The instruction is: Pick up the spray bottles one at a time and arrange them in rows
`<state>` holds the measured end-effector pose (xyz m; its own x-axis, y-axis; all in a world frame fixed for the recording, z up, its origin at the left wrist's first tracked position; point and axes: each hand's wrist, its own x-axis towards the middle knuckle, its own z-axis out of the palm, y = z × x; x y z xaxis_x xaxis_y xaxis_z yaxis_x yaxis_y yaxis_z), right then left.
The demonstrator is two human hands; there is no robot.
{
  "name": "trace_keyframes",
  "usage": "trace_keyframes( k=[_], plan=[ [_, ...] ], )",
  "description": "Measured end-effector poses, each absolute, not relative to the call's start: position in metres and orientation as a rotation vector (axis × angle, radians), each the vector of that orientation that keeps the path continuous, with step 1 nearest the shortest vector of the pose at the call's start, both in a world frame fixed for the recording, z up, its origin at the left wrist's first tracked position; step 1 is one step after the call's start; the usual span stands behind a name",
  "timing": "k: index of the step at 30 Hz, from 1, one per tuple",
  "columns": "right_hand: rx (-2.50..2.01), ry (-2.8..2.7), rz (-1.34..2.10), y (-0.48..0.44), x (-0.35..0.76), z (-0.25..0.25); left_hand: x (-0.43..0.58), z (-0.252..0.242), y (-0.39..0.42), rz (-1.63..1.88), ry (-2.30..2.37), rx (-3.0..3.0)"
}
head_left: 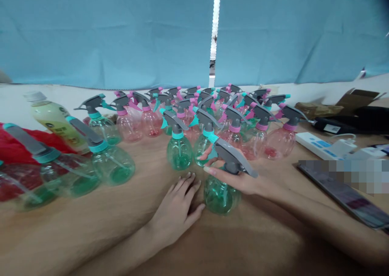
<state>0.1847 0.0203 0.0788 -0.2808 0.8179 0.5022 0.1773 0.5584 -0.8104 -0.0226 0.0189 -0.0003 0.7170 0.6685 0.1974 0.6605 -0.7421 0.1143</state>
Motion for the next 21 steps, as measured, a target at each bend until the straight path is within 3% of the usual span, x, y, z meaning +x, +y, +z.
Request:
trace_keyframes(
  k=[7, 21],
  plan=[
    [-0.971, -1.847, 0.639, 0.0162, 0.1865, 0.0852, -0.0227, -0.0006, 0.0195, 0.318, 1.128, 2.863],
    [-0.853, -1.836, 0.765, 0.0108, 0.1844, 0.0783, -0.0234, -0.0008, 0.0219, 0.379, 1.125, 2.825]
  ],
)
